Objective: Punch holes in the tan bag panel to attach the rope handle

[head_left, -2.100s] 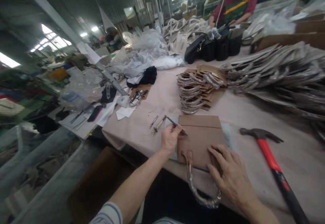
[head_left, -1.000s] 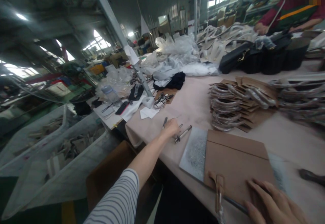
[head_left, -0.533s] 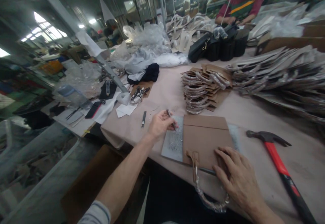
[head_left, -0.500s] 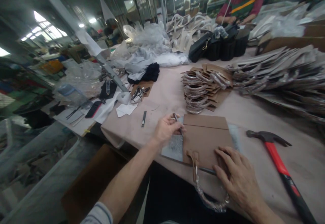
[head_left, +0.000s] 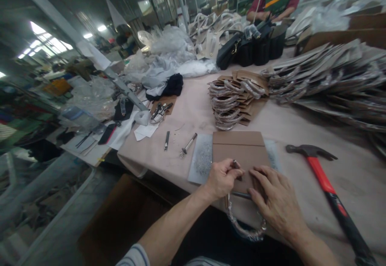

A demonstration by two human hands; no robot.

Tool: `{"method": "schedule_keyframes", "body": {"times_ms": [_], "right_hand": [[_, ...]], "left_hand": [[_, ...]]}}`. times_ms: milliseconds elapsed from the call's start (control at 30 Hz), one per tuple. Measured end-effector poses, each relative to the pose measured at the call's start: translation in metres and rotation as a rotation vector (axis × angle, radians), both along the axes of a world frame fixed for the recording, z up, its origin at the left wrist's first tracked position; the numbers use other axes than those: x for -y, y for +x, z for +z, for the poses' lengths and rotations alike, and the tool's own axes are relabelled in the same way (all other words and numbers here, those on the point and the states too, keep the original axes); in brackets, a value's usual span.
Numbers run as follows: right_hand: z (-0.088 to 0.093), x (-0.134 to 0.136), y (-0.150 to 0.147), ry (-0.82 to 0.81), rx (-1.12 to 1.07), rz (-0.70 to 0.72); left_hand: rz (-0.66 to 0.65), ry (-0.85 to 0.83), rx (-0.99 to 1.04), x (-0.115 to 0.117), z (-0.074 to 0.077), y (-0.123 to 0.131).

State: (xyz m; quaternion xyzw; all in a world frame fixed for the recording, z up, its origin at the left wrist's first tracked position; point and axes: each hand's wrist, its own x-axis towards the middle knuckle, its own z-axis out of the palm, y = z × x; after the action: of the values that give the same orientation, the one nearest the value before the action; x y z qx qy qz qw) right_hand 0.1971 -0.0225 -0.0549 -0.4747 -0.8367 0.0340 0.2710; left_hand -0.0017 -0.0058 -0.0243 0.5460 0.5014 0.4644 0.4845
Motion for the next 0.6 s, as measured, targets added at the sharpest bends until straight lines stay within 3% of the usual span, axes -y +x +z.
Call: {"method": "schedule_keyframes", "body": {"times_ms": [333, 600], "right_hand": [[-0.002, 0.0, 0.001, -0.002, -0.006, 0.006], [0.0, -0.002, 0.007, 0.024, -0.148, 0.046]], "left_hand": [[-0.02, 0.101, -0.136, 0.0, -0.008, 0.001], [-0.057, 0.494, -0.392, 0.006, -0.017, 0.0]]}}
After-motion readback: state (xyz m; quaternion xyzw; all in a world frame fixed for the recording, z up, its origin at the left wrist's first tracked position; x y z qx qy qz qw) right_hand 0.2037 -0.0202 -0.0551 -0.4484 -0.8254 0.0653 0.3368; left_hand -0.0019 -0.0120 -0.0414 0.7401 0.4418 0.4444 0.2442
